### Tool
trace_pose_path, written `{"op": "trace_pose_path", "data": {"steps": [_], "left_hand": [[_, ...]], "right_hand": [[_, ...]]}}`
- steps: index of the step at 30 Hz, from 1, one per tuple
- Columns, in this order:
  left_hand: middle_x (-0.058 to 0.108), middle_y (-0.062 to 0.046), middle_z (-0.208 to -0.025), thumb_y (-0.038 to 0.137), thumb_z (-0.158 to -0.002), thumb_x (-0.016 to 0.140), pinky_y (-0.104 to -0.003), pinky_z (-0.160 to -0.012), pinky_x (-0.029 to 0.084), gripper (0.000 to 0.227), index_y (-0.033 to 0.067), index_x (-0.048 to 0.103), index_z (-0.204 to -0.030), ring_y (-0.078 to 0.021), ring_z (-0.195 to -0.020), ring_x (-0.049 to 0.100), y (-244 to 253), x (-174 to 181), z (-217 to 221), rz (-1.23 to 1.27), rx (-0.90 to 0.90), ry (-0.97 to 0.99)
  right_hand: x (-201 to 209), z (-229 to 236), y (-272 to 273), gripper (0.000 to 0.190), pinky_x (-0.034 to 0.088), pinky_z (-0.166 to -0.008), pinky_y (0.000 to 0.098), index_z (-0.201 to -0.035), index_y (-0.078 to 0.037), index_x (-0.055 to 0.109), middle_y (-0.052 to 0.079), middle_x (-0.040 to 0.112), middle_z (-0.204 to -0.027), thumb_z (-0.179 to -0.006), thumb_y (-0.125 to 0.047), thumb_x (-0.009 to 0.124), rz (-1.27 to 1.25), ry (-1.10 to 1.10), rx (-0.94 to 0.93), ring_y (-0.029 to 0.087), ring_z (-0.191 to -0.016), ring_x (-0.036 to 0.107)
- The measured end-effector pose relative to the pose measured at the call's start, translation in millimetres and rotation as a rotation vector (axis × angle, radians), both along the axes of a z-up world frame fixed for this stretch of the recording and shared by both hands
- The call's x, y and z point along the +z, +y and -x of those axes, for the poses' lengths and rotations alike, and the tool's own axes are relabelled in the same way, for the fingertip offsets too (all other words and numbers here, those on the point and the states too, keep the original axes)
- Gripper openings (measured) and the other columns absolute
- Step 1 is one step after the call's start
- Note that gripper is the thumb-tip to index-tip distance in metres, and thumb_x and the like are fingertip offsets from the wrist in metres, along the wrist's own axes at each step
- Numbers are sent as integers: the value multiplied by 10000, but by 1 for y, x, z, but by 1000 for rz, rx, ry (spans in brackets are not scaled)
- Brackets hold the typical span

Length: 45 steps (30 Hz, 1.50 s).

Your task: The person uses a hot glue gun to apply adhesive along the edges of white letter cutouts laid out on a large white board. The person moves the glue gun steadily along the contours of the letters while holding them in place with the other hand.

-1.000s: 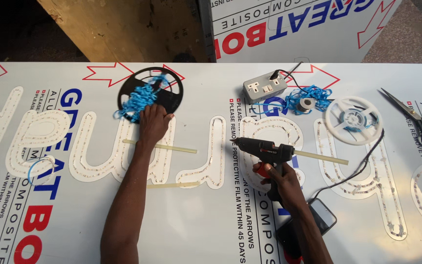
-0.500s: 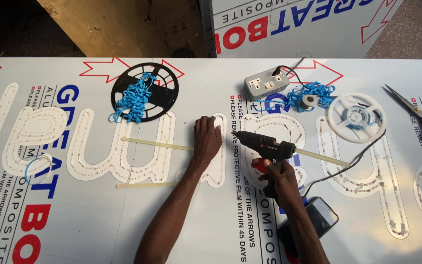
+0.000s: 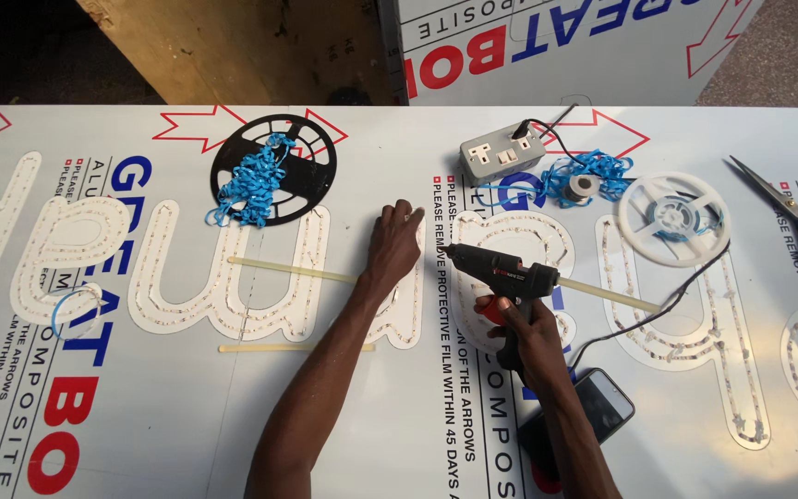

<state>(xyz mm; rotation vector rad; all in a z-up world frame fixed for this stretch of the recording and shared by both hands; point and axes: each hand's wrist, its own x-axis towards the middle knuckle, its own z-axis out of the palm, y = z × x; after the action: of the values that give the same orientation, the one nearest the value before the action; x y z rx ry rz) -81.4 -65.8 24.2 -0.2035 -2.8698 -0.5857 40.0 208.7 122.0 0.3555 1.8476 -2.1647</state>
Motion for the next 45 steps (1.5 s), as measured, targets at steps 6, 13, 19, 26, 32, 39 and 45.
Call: {"op": "trace_pose_path", "data": {"steps": [6, 13, 19, 26, 32, 39, 45], "left_hand": [[632, -99, -1244, 84, -1105, 653, -448, -979, 551, 235, 54, 789, -1295, -331, -1227, 664, -8, -17, -4, 2, 2, 113], [620, -79, -1155, 198, -1092, 748, -492, -988, 522, 193, 33, 800, -1177, -349, -1141, 647, -4, -17, 6, -285, 127, 94], [600, -84, -1072, 169, -1025, 795, -509, -970, 521, 238, 76, 696, -1221, -379, -1034, 678, 6, -13, 3, -357, 159, 197], [600, -47, -1096, 164, -980, 749, -523, -910, 539, 198, 138, 734, -1176, -338, -1070, 641, 17, -14, 4, -291, 271, 184], [578, -40, -1119, 174, -1034, 687, -506, -906, 524, 98, 106, 747, -1072, -318, -1116, 609, 21, -21, 1, -179, 253, 166], [607, -51, -1317, 179, -1125, 618, -489, -1020, 499, 203, 80, 737, -1256, -281, -1323, 584, 25, -9, -15, 96, 166, 63], [638, -76, -1347, 249, -1156, 590, -493, -1037, 497, 323, 68, 705, -1397, -267, -1293, 630, 22, 2, -22, 192, 126, 46]], "right_hand": [[8, -2, 8, 408, 602, -730, 422, -1349, -1, 691, 203, 778, -1063, -1071, -282, 791, -10, -27, -21, 309, -806, 760], [-5, -3, 13, 438, 599, -775, 436, -1362, 12, 690, 212, 777, -1092, -1067, -292, 800, -30, -51, -19, 311, -815, 759], [-17, -1, 14, 461, 626, -806, 448, -1405, 6, 717, 233, 812, -1166, -1051, -280, 793, 3, -16, 0, 374, -1043, 797], [-1, 3, -2, 448, 632, -808, 443, -1389, 29, 695, 234, 814, -1176, -1049, -249, 787, 21, -21, 8, 355, -1101, 764], [-12, 4, 3, 431, 638, -821, 443, -1409, -1, 705, 236, 825, -1195, -1076, -269, 757, 23, -25, 40, 362, -1146, 776], [-13, 5, 4, 418, 642, -799, 409, -1426, -6, 704, 225, 824, -1192, -1086, -247, 745, 47, -30, 16, 335, -1140, 778], [-11, 5, 9, 444, 634, -869, 472, -1417, 0, 687, 245, 804, -1228, -1095, -302, 735, 12, -13, 55, 375, -1183, 750]]}}
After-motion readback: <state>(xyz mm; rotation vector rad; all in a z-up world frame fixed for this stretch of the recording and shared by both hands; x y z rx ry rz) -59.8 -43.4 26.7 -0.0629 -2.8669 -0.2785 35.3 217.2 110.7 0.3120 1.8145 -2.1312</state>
